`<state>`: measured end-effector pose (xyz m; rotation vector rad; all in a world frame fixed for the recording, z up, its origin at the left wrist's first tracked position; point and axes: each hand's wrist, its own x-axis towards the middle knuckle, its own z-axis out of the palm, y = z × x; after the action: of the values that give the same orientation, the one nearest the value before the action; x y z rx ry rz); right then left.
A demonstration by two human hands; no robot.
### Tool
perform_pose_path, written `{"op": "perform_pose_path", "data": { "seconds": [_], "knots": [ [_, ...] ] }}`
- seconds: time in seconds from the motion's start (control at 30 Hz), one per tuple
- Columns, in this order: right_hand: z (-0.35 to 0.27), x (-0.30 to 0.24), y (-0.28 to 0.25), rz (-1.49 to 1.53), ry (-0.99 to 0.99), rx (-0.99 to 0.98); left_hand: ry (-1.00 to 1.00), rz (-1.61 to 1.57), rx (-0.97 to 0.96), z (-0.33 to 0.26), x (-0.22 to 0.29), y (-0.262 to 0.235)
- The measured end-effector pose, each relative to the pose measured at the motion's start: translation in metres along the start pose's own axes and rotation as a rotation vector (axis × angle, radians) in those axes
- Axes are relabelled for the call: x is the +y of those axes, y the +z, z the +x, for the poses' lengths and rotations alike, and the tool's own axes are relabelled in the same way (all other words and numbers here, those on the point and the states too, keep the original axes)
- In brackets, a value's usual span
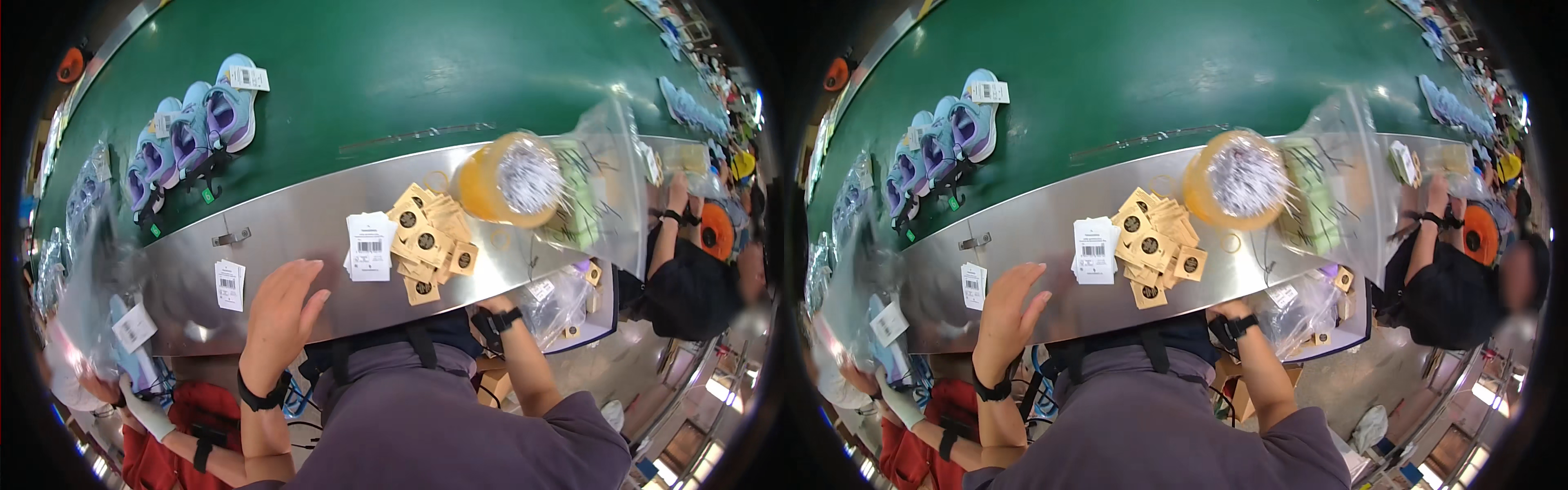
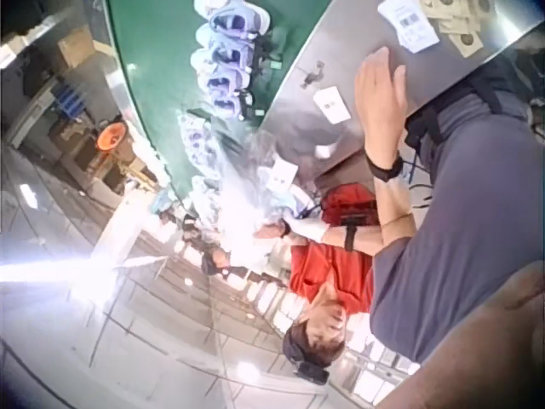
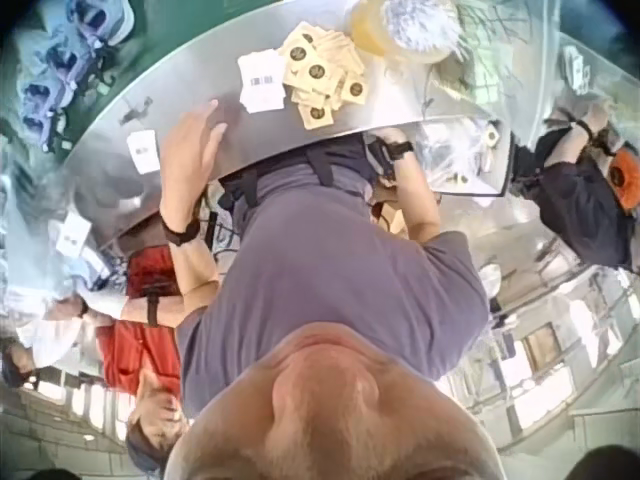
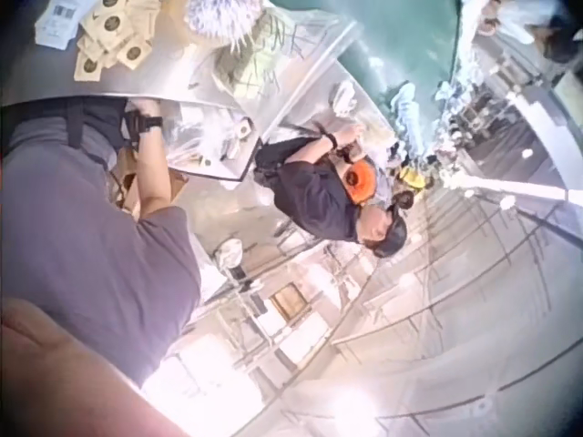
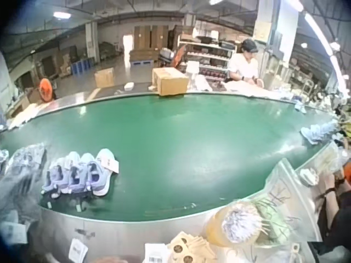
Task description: The person attaches paper tags to a row of light blue and purple sneakers on a green conveyor belt. They pick up tags from a pile, use a plastic pin to secure them to the shoe tongue, and then move the tagged shoes down the line.
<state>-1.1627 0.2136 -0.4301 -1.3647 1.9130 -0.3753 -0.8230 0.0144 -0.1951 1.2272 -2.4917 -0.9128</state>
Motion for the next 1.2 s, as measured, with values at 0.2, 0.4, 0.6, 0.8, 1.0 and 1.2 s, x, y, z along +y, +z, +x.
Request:
{"op": "perform_pose_path", "data": {
  "seconds": [0.2, 0.4, 0.6, 0.8, 1.0, 1.2],
  "knots": [
    [-0.077, -0.113, -0.096, -0.001, 0.061, -0.473, 0.268, 0.046, 0.062, 0.02, 0.03, 0.041],
    [-0.06, -0.211, -0.121, 0.613, -0.269, -0.304, -0.108, 0.124, 0.01, 0.04, 0.008, 0.05],
    [-0.004, -0.238, -0.057, 0.344, -0.415, -0.001, -0.341, -0.133, 0.125, 0.052, 0.0, 0.081],
    [0.005, -0.228, -0.05, 0.383, -0.383, 0.006, -0.481, -0.291, 0.182, 0.064, 0.0, 0.095],
    [0.006, -0.221, -0.04, 0.596, -0.423, -0.1, -0.474, -0.585, -0.11, 0.071, 0.003, 0.081],
    [-0.005, -0.209, -0.088, 0.603, -0.421, -0.384, -0.242, 0.184, 0.231, 0.056, 0.036, 0.072]
  ]
}}
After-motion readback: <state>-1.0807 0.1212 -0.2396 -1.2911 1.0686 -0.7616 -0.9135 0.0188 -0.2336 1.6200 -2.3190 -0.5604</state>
